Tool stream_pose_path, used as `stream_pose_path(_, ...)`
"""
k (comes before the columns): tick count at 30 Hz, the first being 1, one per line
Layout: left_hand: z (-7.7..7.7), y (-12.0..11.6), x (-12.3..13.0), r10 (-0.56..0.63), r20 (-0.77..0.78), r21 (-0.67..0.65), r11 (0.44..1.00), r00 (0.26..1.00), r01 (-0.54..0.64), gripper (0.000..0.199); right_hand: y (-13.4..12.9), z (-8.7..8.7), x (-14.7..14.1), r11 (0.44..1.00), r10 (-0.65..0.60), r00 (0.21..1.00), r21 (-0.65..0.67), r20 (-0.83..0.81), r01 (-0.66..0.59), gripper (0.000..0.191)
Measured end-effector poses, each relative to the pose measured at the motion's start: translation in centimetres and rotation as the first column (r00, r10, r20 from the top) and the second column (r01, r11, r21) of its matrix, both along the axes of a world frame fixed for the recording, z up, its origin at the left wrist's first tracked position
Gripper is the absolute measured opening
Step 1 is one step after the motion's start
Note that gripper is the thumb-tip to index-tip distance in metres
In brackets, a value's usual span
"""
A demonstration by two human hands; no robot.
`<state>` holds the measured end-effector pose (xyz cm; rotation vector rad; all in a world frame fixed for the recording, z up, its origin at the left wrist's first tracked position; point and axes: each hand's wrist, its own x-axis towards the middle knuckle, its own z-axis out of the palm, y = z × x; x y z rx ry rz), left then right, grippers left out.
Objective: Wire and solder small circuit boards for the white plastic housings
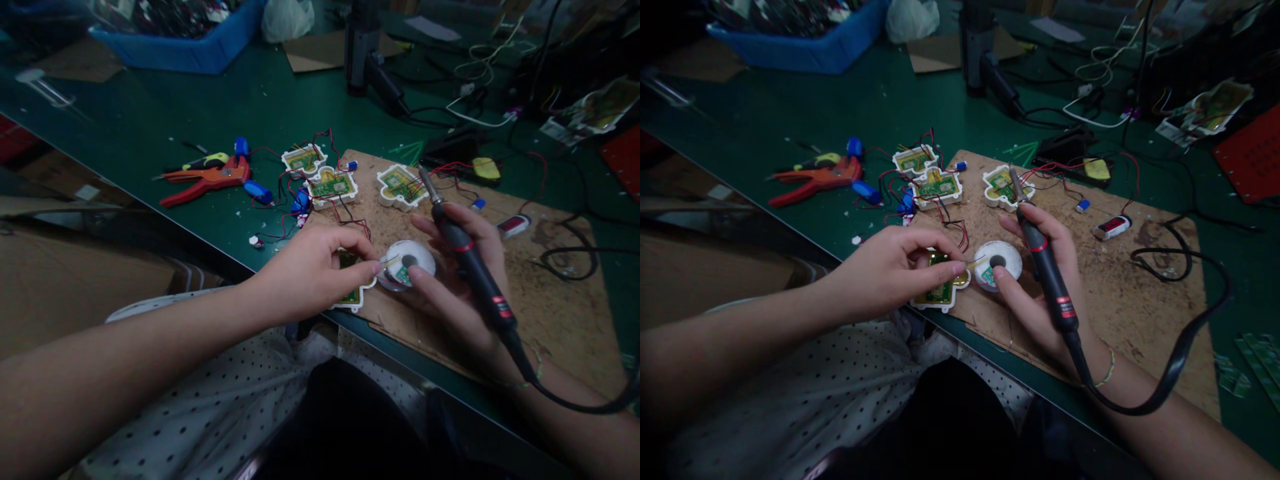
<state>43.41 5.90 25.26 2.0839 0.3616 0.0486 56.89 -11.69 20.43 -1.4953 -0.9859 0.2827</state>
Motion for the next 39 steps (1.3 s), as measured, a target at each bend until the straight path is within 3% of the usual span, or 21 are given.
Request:
stream_pose_path(10,-0.2,0.5,-0.6,0.051,-0.028,0.042,0.998,0.998,-0.049,0.008,0.0,0.4,-0.1,1.0,-0.001,1.0,-0.026,0.009,0.001,0.068)
stream_pose_path(16,-0.2,0.4,-1.4,-0.158,0.195,0.183,0.976,0.968,0.122,0.003,-0.1,0.7,-0.6,0.998,-0.011,1.0,-0.06,-0.028,0.01,0.065)
stream_pose_path(20,-0.7,0.2,-1.2,-0.245,0.249,0.209,0.958,0.937,0.195,0.008,-0.2,0.7,-0.5,0.998,-0.004,1.0,-0.061,-0.026,0.002,0.066)
stream_pose_path(26,-1.1,-0.9,-0.7,-0.203,0.278,0.198,0.968,0.939,0.151,0.007,-0.1,0.7,-0.5,0.999,-0.009,1.0,-0.053,-0.025,0.008,0.063)
stream_pose_path(34,-0.7,-1.6,-0.1,-0.139,0.278,0.296,0.954,0.951,0.052,0.005,-0.2,0.5,-0.5,0.998,-0.016,1.0,-0.061,0.0,0.016,0.064)
stream_pose_path(39,-0.7,-1.1,0.1,-0.078,0.255,0.243,0.97,0.964,0.014,0.005,-0.3,0.4,-0.4,0.997,0.004,1.0,-0.073,-0.029,-0.006,0.064)
